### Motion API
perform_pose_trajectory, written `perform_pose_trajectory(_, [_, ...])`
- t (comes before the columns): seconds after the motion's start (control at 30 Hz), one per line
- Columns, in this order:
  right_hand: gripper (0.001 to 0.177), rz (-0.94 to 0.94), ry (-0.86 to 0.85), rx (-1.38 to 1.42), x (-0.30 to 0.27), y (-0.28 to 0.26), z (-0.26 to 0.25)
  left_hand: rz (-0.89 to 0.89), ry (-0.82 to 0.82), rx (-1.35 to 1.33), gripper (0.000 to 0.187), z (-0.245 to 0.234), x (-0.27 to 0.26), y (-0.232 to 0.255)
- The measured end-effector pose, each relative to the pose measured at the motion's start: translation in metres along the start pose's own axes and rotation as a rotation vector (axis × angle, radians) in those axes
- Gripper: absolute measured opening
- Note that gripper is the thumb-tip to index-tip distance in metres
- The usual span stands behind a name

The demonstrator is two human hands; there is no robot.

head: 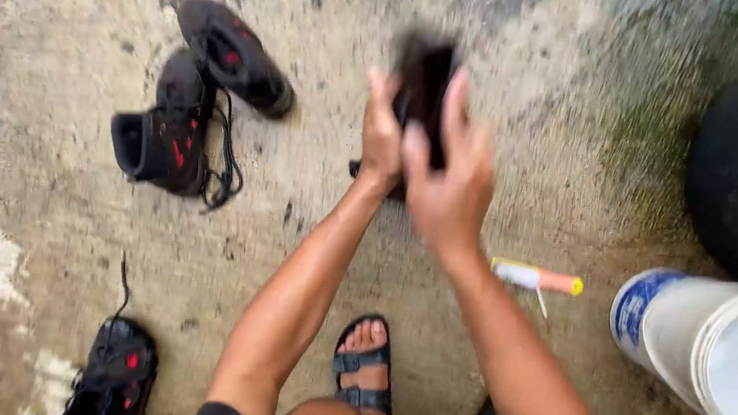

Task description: The person removes the laces from a black hiking boot, wets the boot with water from a container, scrubs it with a brush and soap, rinses the boot, and then re-laces it.

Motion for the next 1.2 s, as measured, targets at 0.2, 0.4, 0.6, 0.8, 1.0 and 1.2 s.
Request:
perform_pose_trajectory(0.2, [0.057,-0.062,-0.052,-0.081,0.015,-0.001,-0.016,-0.122,-0.120,-0.308,0.082,0.029,-0.029,-0.057])
perform_pose_trajectory(0.4, [0.067,0.067,-0.224,-0.026,0.007,0.017,-0.017,-0.019,-0.131,-0.273,0.087,0.026,-0.012,-0.001])
perform_pose_trajectory(0.6, [0.065,-0.045,-0.122,0.002,-0.006,-0.004,-0.027,0.163,-0.019,0.318,0.053,0.040,0.010,-0.090])
perform_pose_trajectory(0.8, [0.060,0.292,-0.049,-0.205,-0.003,0.013,-0.029,-0.046,-0.105,0.050,0.087,0.028,-0.016,0.005])
perform_pose_trajectory(1.0, [0.055,0.040,-0.026,-0.036,-0.006,0.018,-0.035,-0.020,-0.103,-0.104,0.081,0.035,-0.024,-0.009])
perform_pose_trajectory(1.2, [0.065,-0.055,-0.050,0.108,-0.010,0.003,-0.031,-0.006,-0.015,-0.120,0.067,0.032,-0.032,0.047])
Point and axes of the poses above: each hand's wrist, its own x-axis towards the middle knuckle, its own z-axis out of the palm, y = z × x, the point moved 7 cm from there along x, towards the middle knuckle, and after that the axes turned 14 degrees about x, right-handed, at the moved point
